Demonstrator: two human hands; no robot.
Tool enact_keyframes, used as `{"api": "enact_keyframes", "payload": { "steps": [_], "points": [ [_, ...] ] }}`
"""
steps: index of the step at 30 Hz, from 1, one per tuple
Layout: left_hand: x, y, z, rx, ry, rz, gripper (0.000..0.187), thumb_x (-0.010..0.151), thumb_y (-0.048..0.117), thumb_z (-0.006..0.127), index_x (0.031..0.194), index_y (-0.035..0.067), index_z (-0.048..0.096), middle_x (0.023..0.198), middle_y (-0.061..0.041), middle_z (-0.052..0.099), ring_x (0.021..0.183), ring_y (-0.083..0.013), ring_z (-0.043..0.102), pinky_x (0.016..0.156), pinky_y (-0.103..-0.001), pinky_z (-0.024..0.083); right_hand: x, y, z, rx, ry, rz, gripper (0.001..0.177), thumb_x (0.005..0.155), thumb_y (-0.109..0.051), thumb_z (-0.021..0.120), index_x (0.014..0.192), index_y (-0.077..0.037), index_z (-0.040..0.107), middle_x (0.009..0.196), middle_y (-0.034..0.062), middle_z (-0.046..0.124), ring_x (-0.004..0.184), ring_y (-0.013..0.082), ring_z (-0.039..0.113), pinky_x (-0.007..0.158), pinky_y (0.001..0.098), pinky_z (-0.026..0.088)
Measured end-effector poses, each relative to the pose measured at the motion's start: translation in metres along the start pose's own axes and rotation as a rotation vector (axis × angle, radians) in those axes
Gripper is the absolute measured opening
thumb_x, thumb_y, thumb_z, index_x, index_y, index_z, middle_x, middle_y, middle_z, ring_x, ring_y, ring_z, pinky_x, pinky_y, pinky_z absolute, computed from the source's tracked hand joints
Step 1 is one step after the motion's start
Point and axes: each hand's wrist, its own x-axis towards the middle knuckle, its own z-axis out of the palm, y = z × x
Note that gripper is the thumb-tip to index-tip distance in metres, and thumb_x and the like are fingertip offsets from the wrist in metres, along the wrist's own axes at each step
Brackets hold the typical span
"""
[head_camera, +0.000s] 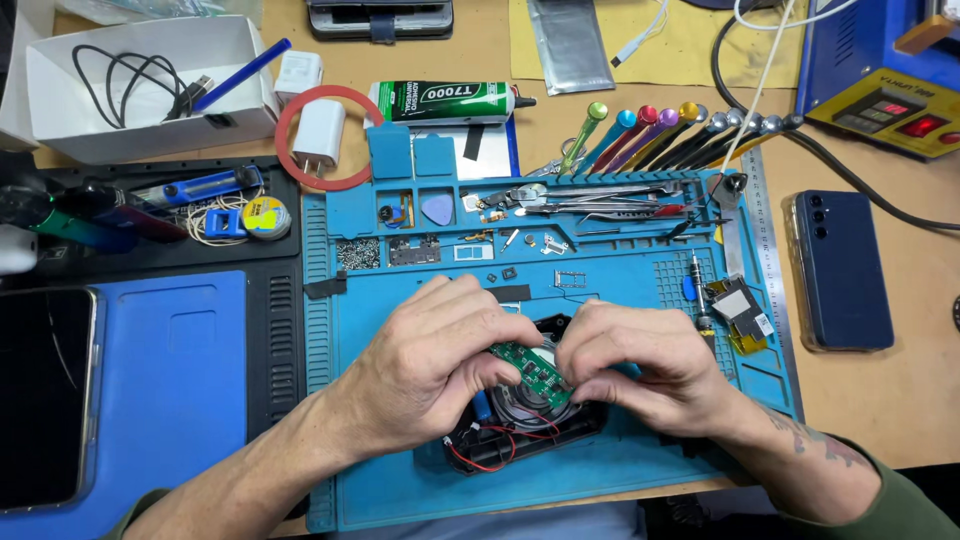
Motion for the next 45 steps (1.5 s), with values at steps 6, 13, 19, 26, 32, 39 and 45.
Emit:
{"api": "enact_keyframes", "payload": {
  "steps": [6, 13, 19, 26, 32, 39, 45],
  "points": [
    [0.002, 0.003, -0.001, 0.008, -0.011, -0.006, 0.033, 0.107, 0.031, 0.042, 0.110, 0.005, 0.062, 0.087, -0.006, 0.061, 0.076, -0.0242, 0.054, 0.070, -0.035, 0.036, -0.004, 0.000, -0.003, 0.031, -0.033, 0.088, 0.016, 0.097, -0.021, 0.062, 0.090, -0.007, 0.059, 0.081, 0.0068, 0.066, 0.073, 0.0224, 0.065, 0.075, 0.0335, 0.052],
    [0.001, -0.001, 0.000, 0.023, -0.071, -0.022, 0.017, 0.106, 0.020, 0.049, 0.108, 0.007, 0.060, 0.086, -0.004, 0.059, 0.076, -0.0252, 0.052, 0.069, -0.035, 0.034, -0.001, 0.004, -0.003, -0.007, -0.116, 0.035, 0.017, 0.101, -0.014, 0.053, 0.096, -0.004, 0.065, 0.088, 0.0088, 0.070, 0.076, 0.0245, 0.065, 0.077, 0.0366, 0.047],
    [0.000, -0.001, 0.003, -0.023, -0.069, -0.063, 0.019, 0.106, 0.024, 0.050, 0.107, 0.008, 0.060, 0.085, -0.003, 0.059, 0.077, -0.0233, 0.053, 0.071, -0.034, 0.035, -0.002, 0.003, 0.001, -0.061, -0.097, 0.009, 0.014, 0.102, -0.011, 0.053, 0.099, -0.003, 0.063, 0.087, 0.0095, 0.067, 0.075, 0.0248, 0.065, 0.076, 0.0361, 0.049],
    [0.002, 0.002, -0.002, -0.075, -0.129, -0.066, 0.019, 0.103, 0.025, 0.054, 0.108, 0.008, 0.061, 0.093, -0.004, 0.064, 0.082, -0.0250, 0.056, 0.076, -0.036, 0.040, -0.005, 0.001, 0.001, -0.157, -0.060, -0.040, 0.016, 0.105, -0.017, 0.044, 0.101, -0.008, 0.056, 0.089, 0.0051, 0.064, 0.079, 0.0227, 0.061, 0.082, 0.0392, 0.041],
    [0.002, 0.004, -0.008, 0.077, -0.233, -0.006, 0.021, 0.089, 0.024, 0.074, 0.100, 0.010, 0.063, 0.099, -0.007, 0.061, 0.087, -0.0263, 0.054, 0.071, -0.039, 0.038, -0.014, 0.011, -0.004, -0.232, 0.024, 0.015, 0.021, 0.106, -0.017, 0.045, 0.116, -0.003, 0.057, 0.090, 0.0043, 0.066, 0.082, 0.0217, 0.063, 0.087, 0.0380, 0.045],
    [0.004, 0.008, -0.019, 0.137, -0.395, 0.031, 0.039, 0.087, 0.038, 0.074, 0.107, 0.008, 0.060, 0.117, -0.014, 0.057, 0.102, -0.0335, 0.056, 0.087, -0.046, 0.044, -0.007, 0.009, -0.004, -0.381, -0.071, -0.075, 0.012, 0.103, -0.010, 0.053, 0.105, -0.003, 0.063, 0.096, 0.0100, 0.066, 0.085, 0.0270, 0.062, 0.079, 0.0375, 0.043],
    [0.003, 0.033, -0.016, 0.564, -0.496, 0.090, 0.053, 0.074, 0.044, 0.090, 0.103, 0.009, 0.063, 0.105, -0.010, 0.060, 0.092, -0.0309, 0.055, 0.074, -0.045, 0.041, -0.010, 0.014, -0.008, -0.404, -0.091, -0.133, 0.012, 0.101, -0.015, 0.058, 0.104, -0.006, 0.065, 0.095, 0.0055, 0.066, 0.084, 0.0252, 0.060, 0.081, 0.0393, 0.042]
  ]
}}
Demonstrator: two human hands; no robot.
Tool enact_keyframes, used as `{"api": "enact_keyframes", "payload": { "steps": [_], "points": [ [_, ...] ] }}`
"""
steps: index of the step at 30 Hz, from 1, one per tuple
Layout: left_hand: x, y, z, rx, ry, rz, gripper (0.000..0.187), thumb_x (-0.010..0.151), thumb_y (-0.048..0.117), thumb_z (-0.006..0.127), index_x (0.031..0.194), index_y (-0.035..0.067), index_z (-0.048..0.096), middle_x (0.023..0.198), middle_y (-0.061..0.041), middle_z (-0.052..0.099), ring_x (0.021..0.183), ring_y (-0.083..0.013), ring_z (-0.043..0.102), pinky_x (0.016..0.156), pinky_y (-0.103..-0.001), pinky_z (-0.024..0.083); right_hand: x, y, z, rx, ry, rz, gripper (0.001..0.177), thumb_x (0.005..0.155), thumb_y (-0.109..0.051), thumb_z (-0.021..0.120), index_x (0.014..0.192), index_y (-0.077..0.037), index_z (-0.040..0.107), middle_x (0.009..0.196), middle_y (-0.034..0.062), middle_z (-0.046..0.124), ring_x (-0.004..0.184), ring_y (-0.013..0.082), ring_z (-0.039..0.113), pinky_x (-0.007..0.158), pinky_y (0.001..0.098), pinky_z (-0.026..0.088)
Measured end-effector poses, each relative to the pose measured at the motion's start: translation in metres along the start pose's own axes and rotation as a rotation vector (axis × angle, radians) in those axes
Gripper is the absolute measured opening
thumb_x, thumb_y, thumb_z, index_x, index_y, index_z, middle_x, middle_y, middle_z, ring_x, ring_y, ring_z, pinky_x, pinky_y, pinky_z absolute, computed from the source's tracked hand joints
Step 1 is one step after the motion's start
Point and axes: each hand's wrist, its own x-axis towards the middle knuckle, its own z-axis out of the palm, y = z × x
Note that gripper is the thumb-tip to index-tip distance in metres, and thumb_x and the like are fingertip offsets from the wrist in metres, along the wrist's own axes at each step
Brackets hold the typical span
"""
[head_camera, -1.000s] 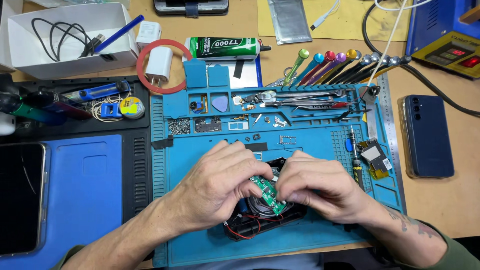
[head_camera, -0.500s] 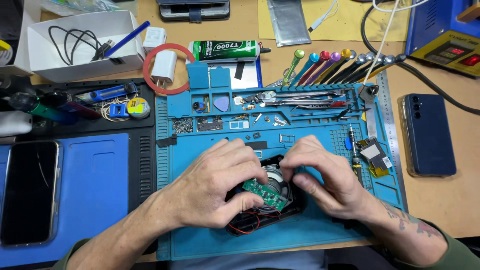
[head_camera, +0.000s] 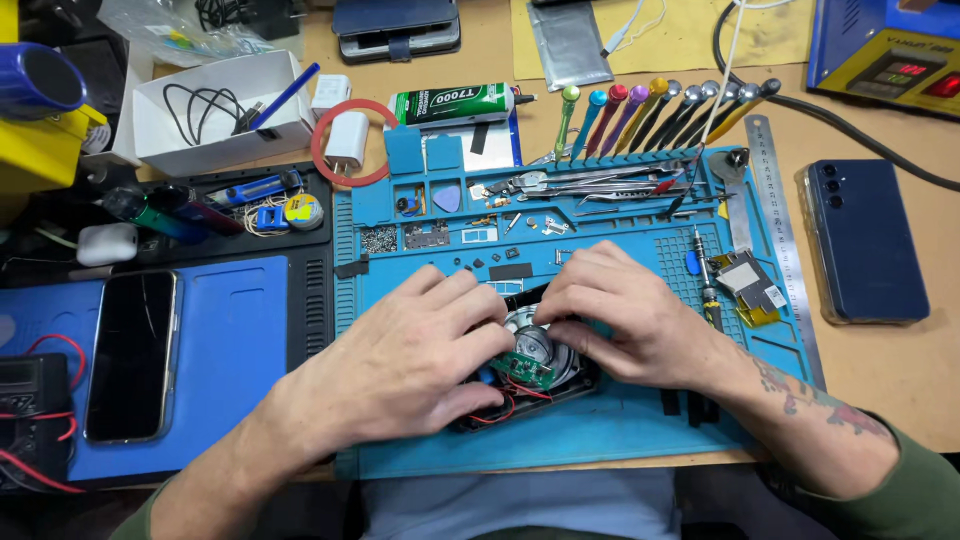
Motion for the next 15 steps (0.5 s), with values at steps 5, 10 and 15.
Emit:
{"api": "enact_keyframes", "payload": {
  "steps": [5, 10, 15],
  "points": [
    [-0.003, 0.007, 0.007, 0.253, 0.165, 0.034, 0.008, 0.101, 0.010, 0.062, 0.094, 0.008, 0.059, 0.092, -0.006, 0.058, 0.080, -0.0264, 0.052, 0.075, -0.041, 0.042, 0.001, -0.009, -0.001, 0.034, -0.016, -0.040, 0.014, 0.101, -0.018, 0.057, 0.103, -0.005, 0.063, 0.095, 0.0051, 0.066, 0.084, 0.0242, 0.060, 0.084, 0.0406, 0.041],
    [-0.009, 0.001, 0.010, 0.015, 0.254, 0.037, 0.012, 0.094, 0.008, 0.068, 0.105, 0.007, 0.062, 0.103, -0.006, 0.065, 0.086, -0.0278, 0.056, 0.080, -0.045, 0.039, 0.002, -0.015, -0.004, 0.107, -0.013, -0.025, 0.016, 0.101, -0.020, 0.056, 0.102, -0.006, 0.064, 0.094, 0.0029, 0.067, 0.082, 0.0228, 0.061, 0.089, 0.0404, 0.042],
    [-0.012, -0.006, 0.012, -0.323, 0.276, -0.042, 0.023, 0.089, -0.003, 0.075, 0.105, 0.009, 0.064, 0.101, -0.002, 0.069, 0.089, -0.0237, 0.062, 0.081, -0.040, 0.036, 0.002, -0.016, -0.004, 0.183, -0.003, 0.034, 0.011, 0.099, -0.015, 0.059, 0.092, -0.010, 0.066, 0.082, -0.0022, 0.065, 0.071, 0.0198, 0.056, 0.086, 0.0371, 0.042]
  ]
}}
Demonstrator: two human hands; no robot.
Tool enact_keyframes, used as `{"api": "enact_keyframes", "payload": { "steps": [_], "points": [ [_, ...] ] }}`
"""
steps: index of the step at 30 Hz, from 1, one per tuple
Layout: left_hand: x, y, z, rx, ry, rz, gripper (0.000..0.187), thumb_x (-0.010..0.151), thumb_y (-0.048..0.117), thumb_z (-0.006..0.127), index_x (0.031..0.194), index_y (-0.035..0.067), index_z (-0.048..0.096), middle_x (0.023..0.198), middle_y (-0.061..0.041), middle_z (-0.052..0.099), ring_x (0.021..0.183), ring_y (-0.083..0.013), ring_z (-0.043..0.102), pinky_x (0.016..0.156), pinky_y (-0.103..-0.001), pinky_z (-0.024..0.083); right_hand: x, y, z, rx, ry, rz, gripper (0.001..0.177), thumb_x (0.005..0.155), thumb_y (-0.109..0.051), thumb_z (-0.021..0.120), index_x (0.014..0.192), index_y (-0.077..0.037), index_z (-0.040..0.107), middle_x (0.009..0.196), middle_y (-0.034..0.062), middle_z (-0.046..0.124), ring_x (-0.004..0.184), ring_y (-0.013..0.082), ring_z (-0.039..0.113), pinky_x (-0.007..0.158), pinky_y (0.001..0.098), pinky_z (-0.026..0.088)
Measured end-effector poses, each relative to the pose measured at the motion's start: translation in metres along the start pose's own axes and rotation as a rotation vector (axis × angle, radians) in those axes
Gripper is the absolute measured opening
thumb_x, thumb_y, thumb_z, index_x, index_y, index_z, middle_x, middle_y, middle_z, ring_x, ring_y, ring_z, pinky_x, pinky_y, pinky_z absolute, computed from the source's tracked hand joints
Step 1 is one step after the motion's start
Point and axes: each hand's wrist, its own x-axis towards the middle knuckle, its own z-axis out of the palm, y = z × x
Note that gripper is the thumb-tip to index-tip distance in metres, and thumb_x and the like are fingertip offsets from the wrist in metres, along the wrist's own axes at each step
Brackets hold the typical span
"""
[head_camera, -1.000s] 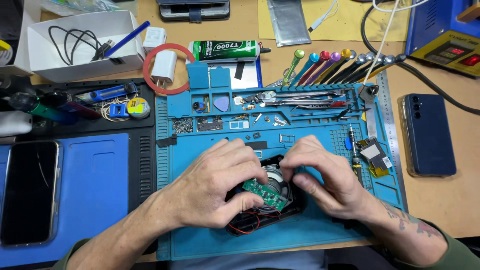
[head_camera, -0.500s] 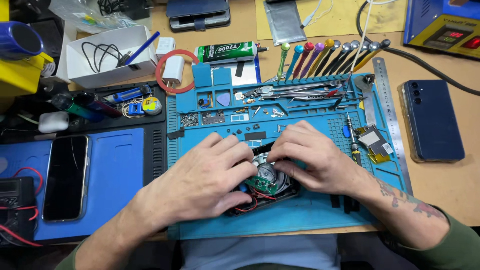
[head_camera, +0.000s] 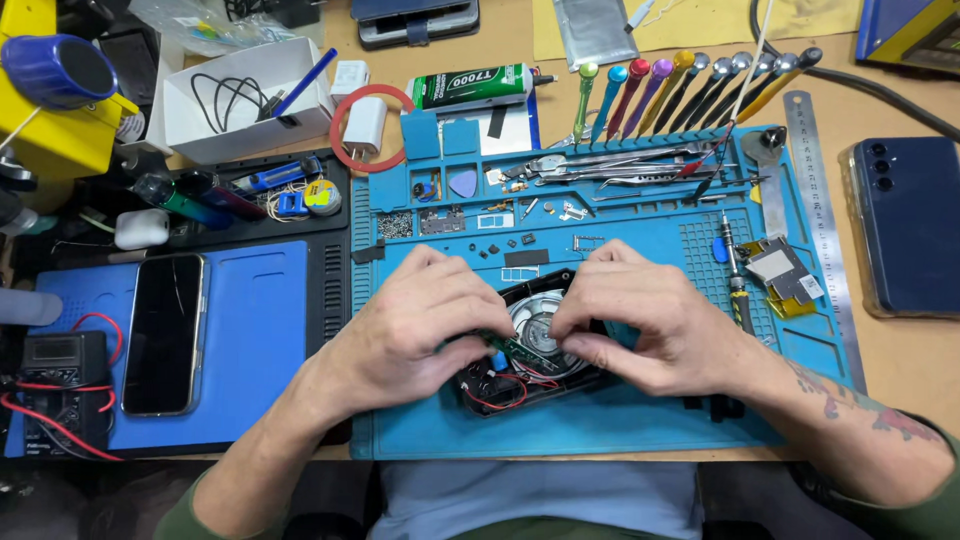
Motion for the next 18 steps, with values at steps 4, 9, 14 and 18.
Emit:
{"api": "enact_keyframes", "payload": {
  "steps": [4, 9, 14, 18],
  "points": [
    [-0.002, 0.007, 0.007, -0.137, 0.065, -0.073, 0.021, 0.089, -0.005, 0.072, 0.101, 0.009, 0.063, 0.096, -0.005, 0.069, 0.084, -0.0221, 0.064, 0.078, -0.037, 0.036, 0.003, -0.003, 0.000, 0.006, -0.011, -0.015, 0.015, 0.098, -0.022, 0.061, 0.090, -0.010, 0.065, 0.078, -0.0023, 0.064, 0.068, 0.0179, 0.054, 0.080, 0.0360, 0.038],
    [-0.005, 0.007, 0.023, 0.012, 0.313, 0.057, 0.019, 0.092, -0.011, 0.062, 0.091, 0.007, 0.055, 0.090, -0.010, 0.064, 0.069, -0.0245, 0.055, 0.072, -0.040, 0.037, 0.003, -0.003, 0.002, 0.020, -0.015, -0.032, 0.020, 0.095, -0.030, 0.066, 0.095, -0.009, 0.067, 0.084, -0.0009, 0.068, 0.069, 0.0191, 0.056, 0.077, 0.0369, 0.036],
    [-0.009, 0.010, 0.028, 0.072, 0.372, 0.115, 0.013, 0.097, -0.003, 0.057, 0.087, 0.006, 0.057, 0.088, -0.011, 0.061, 0.067, -0.0263, 0.055, 0.067, -0.041, 0.036, -0.002, 0.002, 0.007, -0.014, 0.003, 0.003, 0.020, 0.095, -0.027, 0.068, 0.101, -0.008, 0.066, 0.083, -0.0012, 0.066, 0.065, 0.0176, 0.053, 0.075, 0.0351, 0.038],
    [-0.014, 0.009, 0.030, 0.114, 0.389, 0.162, 0.019, 0.101, 0.005, 0.047, 0.085, 0.009, 0.056, 0.090, -0.010, 0.061, 0.067, -0.0241, 0.060, 0.068, -0.042, 0.038, 0.000, 0.001, 0.007, -0.040, -0.019, -0.001, 0.030, 0.095, -0.032, 0.067, 0.109, -0.006, 0.065, 0.082, 0.0004, 0.064, 0.067, 0.0192, 0.055, 0.075, 0.0359, 0.038]
  ]
}}
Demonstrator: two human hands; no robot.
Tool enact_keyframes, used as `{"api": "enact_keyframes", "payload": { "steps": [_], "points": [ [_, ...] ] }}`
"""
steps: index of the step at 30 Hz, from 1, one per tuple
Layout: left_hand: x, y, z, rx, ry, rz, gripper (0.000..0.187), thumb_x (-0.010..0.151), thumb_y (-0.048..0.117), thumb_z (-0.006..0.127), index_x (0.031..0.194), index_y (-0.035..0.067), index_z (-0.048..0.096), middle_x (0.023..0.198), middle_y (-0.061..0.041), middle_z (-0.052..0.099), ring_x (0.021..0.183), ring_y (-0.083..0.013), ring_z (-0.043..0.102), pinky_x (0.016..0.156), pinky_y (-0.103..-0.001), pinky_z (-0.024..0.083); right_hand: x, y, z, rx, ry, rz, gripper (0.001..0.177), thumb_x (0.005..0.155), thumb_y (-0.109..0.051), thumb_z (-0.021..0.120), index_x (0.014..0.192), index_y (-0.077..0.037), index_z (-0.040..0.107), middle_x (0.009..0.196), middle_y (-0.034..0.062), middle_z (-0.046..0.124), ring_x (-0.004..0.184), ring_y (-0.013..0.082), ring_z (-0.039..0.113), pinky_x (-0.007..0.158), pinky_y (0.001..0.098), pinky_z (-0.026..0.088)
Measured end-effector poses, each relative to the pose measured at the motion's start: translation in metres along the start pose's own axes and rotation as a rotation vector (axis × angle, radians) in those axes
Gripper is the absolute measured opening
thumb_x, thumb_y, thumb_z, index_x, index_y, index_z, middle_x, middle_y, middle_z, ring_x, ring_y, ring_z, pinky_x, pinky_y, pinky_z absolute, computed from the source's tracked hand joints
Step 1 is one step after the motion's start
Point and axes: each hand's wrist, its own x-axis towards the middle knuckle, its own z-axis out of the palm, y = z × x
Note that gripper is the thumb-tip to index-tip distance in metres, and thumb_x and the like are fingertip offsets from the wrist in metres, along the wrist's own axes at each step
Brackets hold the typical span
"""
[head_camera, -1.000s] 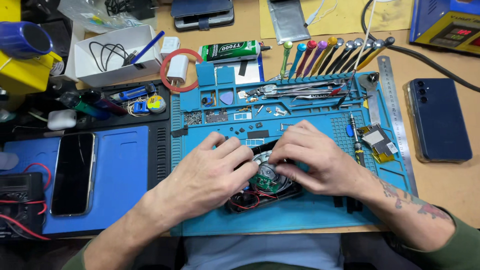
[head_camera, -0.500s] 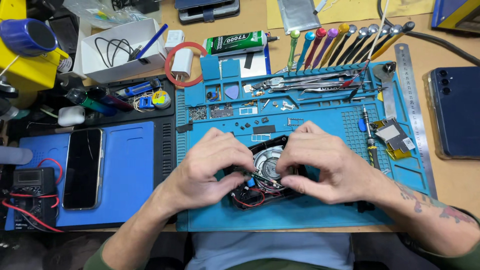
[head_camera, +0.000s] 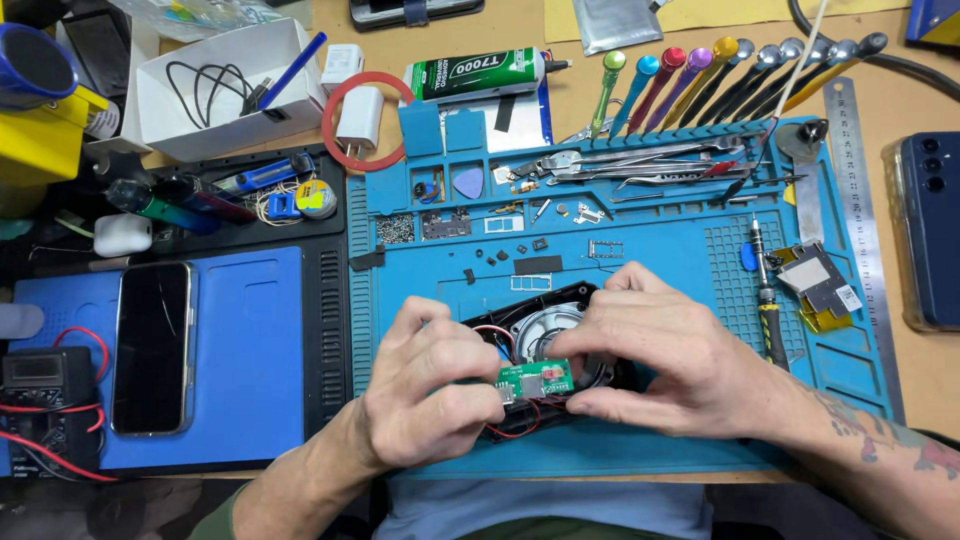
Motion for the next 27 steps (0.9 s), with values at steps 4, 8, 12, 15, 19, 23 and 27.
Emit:
{"api": "enact_keyframes", "payload": {
  "steps": [4, 8, 12, 15, 19, 23, 27],
  "points": [
    [-0.0041, -0.0006, 0.0014, 0.008, -0.032, 0.032, 0.023, 0.105, 0.012, 0.045, 0.085, 0.012, 0.057, 0.094, -0.010, 0.062, 0.068, -0.0229, 0.060, 0.071, -0.041, 0.036, 0.0043, -0.0030, 0.0002, 0.041, 0.018, 0.003, 0.025, 0.097, -0.027, 0.062, 0.106, -0.004, 0.067, 0.079, 0.0013, 0.062, 0.063, 0.0193, 0.052, 0.072, 0.0342, 0.035],
    [-0.0043, -0.0017, 0.0006, 0.013, -0.045, 0.066, 0.025, 0.104, 0.009, 0.042, 0.087, 0.010, 0.060, 0.094, -0.011, 0.062, 0.069, -0.0227, 0.060, 0.070, -0.042, 0.036, 0.0045, -0.0013, 0.0014, 0.041, 0.054, -0.015, 0.024, 0.096, -0.026, 0.063, 0.103, -0.003, 0.067, 0.077, 0.0015, 0.064, 0.063, 0.0192, 0.053, 0.071, 0.0347, 0.037],
    [-0.0060, -0.0017, 0.0004, 0.000, -0.050, 0.047, 0.025, 0.105, 0.010, 0.042, 0.088, 0.011, 0.059, 0.095, -0.011, 0.062, 0.070, -0.0239, 0.062, 0.069, -0.042, 0.037, 0.0043, -0.0009, 0.0021, 0.044, 0.054, -0.012, 0.024, 0.094, -0.025, 0.065, 0.103, -0.003, 0.067, 0.077, 0.0015, 0.064, 0.063, 0.0199, 0.053, 0.071, 0.0354, 0.038],
    [-0.0037, -0.0017, 0.0006, 0.014, -0.028, 0.048, 0.022, 0.103, 0.005, 0.044, 0.088, 0.010, 0.059, 0.093, -0.010, 0.061, 0.069, -0.0237, 0.061, 0.069, -0.042, 0.039, 0.0044, -0.0011, 0.0020, 0.035, 0.054, -0.006, 0.024, 0.095, -0.025, 0.064, 0.101, -0.003, 0.067, 0.076, 0.0017, 0.063, 0.063, 0.0198, 0.053, 0.071, 0.0355, 0.038],
    [-0.0029, -0.0018, 0.0004, 0.035, -0.018, 0.049, 0.019, 0.100, -0.001, 0.043, 0.091, 0.008, 0.058, 0.092, -0.010, 0.061, 0.067, -0.0228, 0.059, 0.069, -0.041, 0.039, 0.0018, 0.0013, 0.0026, 0.036, 0.069, 0.013, 0.023, 0.093, -0.025, 0.068, 0.101, -0.003, 0.067, 0.076, 0.0019, 0.064, 0.063, 0.0191, 0.057, 0.074, 0.0361, 0.043],
    [-0.0024, -0.0026, 0.0003, 0.034, 0.005, 0.036, 0.013, 0.099, 0.000, 0.049, 0.093, 0.006, 0.058, 0.092, -0.010, 0.062, 0.066, -0.0229, 0.060, 0.069, -0.040, 0.039, 0.0010, 0.0022, 0.0035, 0.022, 0.090, 0.023, 0.022, 0.092, -0.022, 0.069, 0.101, -0.003, 0.068, 0.076, 0.0025, 0.065, 0.063, 0.0190, 0.059, 0.075, 0.0361, 0.045],
    [-0.0007, -0.0033, 0.0000, 0.046, 0.014, 0.028, 0.009, 0.096, -0.002, 0.056, 0.092, 0.006, 0.058, 0.091, -0.010, 0.062, 0.068, -0.0238, 0.060, 0.067, -0.039, 0.038, 0.0015, 0.0024, 0.0033, 0.028, 0.095, 0.027, 0.023, 0.091, -0.022, 0.070, 0.101, -0.002, 0.067, 0.076, 0.0033, 0.065, 0.063, 0.0194, 0.059, 0.075, 0.0362, 0.045]
  ]
}}
